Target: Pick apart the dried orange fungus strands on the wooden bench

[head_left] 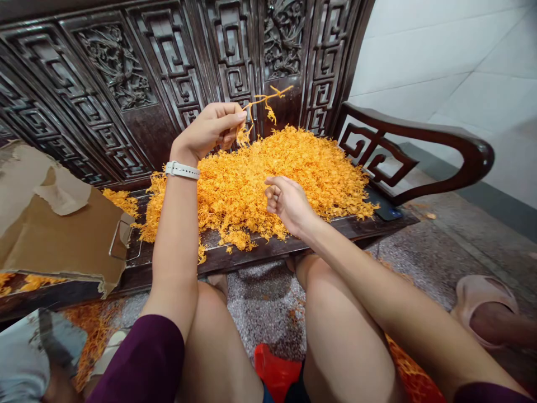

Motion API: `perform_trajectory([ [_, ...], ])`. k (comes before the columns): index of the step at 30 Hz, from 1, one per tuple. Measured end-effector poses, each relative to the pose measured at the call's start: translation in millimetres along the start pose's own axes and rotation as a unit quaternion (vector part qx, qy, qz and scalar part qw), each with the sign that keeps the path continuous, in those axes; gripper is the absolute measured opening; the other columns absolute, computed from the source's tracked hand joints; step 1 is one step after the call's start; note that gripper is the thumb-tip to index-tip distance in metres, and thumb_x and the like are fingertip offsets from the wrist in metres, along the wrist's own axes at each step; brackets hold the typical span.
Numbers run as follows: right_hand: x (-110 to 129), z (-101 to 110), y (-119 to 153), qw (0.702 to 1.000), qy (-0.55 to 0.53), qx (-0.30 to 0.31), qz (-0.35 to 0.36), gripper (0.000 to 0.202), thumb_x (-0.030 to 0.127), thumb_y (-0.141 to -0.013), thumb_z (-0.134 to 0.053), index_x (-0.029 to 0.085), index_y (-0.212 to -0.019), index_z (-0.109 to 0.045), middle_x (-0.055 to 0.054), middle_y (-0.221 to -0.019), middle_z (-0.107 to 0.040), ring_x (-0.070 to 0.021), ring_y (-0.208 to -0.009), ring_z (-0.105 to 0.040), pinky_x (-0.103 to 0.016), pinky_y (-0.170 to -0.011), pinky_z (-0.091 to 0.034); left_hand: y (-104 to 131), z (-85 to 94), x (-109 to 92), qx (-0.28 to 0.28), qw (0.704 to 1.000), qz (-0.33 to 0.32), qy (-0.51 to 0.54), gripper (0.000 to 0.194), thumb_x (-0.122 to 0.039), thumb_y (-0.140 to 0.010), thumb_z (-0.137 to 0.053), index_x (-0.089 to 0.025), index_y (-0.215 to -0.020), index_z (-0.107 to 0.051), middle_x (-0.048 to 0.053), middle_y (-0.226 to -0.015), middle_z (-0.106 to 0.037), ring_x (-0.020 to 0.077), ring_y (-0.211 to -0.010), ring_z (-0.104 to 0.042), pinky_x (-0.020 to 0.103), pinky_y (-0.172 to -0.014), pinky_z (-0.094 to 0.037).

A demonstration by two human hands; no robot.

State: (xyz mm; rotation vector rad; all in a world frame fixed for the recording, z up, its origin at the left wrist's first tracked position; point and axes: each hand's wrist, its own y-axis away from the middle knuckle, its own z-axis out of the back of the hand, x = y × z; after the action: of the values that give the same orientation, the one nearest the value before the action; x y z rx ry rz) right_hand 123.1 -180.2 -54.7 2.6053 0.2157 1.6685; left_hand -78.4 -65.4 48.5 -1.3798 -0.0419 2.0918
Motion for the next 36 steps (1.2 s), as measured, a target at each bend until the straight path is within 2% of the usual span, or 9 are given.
perform_trajectory([
  [4, -1, -2, 0, 1.000, -0.003, -0.010, -0.002, 0.030, 0.031, -0.081, -0.076, 0.025, -0.085, -0.046, 0.007, -0.063, -0.053, -0.0082, -0.047, -0.037, -0.028, -0.049, -0.026, 2, 1.2, -1, -0.019, 0.999, 0.014, -0.021, 0.024, -0.034, -0.099, -0.063, -0.018, -0.082, -0.057, -0.002, -0.063, -0.038, 0.0109, -0.057, -0.059, 0.021, -0.051, -0.044],
  [11, 0, -4, 1, 1.000, -0.006, -0.009, 0.005, 0.035, 0.033, -0.078, -0.080, 0.027, -0.097, -0.051, 0.008, -0.066, -0.056, -0.0078, -0.048, -0.038, -0.025, -0.049, -0.025, 7, 0.2, -9, -0.011, 1.000, 0.007, -0.009, 0.023, -0.033, -0.099, -0.063, -0.017, -0.083, -0.058, -0.002, -0.063, -0.038, 0.0100, -0.055, -0.057, 0.020, -0.050, -0.043],
  [20, -1, 0, 0, 0.999, -0.030, 0.012, 0.023, 0.018, 0.038, -0.092, -0.071, 0.023, -0.097, -0.062, 0.007, -0.061, -0.051, -0.0067, -0.047, -0.036, -0.024, -0.048, -0.024, 4, -2.7, -3, -0.028, 1.000, 0.008, 0.013, 0.027, -0.031, -0.097, -0.068, -0.018, -0.078, -0.055, -0.003, -0.060, -0.038, 0.0097, -0.053, -0.056, 0.019, -0.049, -0.043],
  [24, -1, 2, 3, 0.999, -0.008, 0.030, 0.026, 0.015, 0.035, -0.092, -0.069, 0.020, -0.091, -0.064, 0.007, -0.058, -0.048, -0.0068, -0.047, -0.034, -0.025, -0.048, -0.023, -2, -4.3, 2, -0.091, 0.991, 0.023, 0.092, 0.029, -0.029, -0.097, -0.072, -0.019, -0.075, -0.056, -0.004, -0.056, -0.041, 0.0063, -0.045, -0.048, 0.018, -0.046, -0.040],
  [29, 1, -1, 4, 0.989, 0.038, 0.130, 0.057, 0.020, 0.039, -0.092, -0.070, 0.021, -0.085, -0.064, 0.009, -0.052, -0.044, -0.0071, -0.045, -0.029, -0.026, -0.047, -0.021, -17, -14.4, 14, -0.224, 0.962, 0.016, 0.153, 0.033, -0.018, -0.098, -0.066, -0.017, -0.066, -0.055, -0.004, -0.052, -0.044, 0.0035, -0.040, -0.036, 0.017, -0.042, -0.030],
  [33, 4, -6, 8, 0.974, 0.092, 0.186, 0.087, 0.022, 0.038, -0.095, -0.063, 0.023, -0.080, -0.060, 0.010, -0.050, -0.038, -0.0079, -0.044, -0.025, -0.027, -0.048, -0.018, -33, -29.1, 21, -0.264, 0.951, 0.029, 0.159, 0.037, -0.012, -0.094, -0.062, -0.017, -0.059, -0.053, -0.003, -0.049, -0.044, 0.0048, -0.039, -0.036, 0.019, -0.040, -0.027],
  [34, 2, -8, 14, 0.962, 0.130, 0.219, 0.095, 0.021, 0.036, -0.094, -0.062, 0.023, -0.079, -0.059, 0.010, -0.051, -0.039, -0.0084, -0.046, -0.029, -0.026, -0.049, -0.021, -37, -29.7, 23, -0.287, 0.944, 0.025, 0.161, 0.037, -0.012, -0.094, -0.062, -0.018, -0.059, -0.053, -0.003, -0.050, -0.044, 0.0051, -0.039, -0.035, 0.020, -0.040, -0.026],
  [35, -1, -10, 21, 0.937, 0.182, 0.283, 0.097, 0.019, 0.032, -0.093, -0.062, 0.022, -0.078, -0.059, 0.009, -0.053, -0.043, -0.0089, -0.049, -0.035, -0.025, -0.052, -0.026, -40, -28.0, 24, -0.319, 0.933, 0.018, 0.164, 0.036, -0.012, -0.093, -0.062, -0.018, -0.059, -0.052, -0.003, -0.050, -0.043, 0.0053, -0.040, -0.035, 0.020, -0.039, -0.025],
  [36, -7, -12, 31, 0.890, 0.246, 0.374, 0.092, 0.016, 0.029, -0.092, -0.063, 0.022, -0.078, -0.060, 0.008, -0.056, -0.048, -0.0096, -0.054, -0.042, -0.025, -0.056, -0.032, -42, -24.0, 26, -0.355, 0.918, 0.012, 0.173, 0.035, -0.012, -0.093, -0.062, -0.019, -0.060, -0.051, -0.004, -0.051, -0.041, 0.0055, -0.040, -0.034, 0.021, -0.039, -0.024],
])
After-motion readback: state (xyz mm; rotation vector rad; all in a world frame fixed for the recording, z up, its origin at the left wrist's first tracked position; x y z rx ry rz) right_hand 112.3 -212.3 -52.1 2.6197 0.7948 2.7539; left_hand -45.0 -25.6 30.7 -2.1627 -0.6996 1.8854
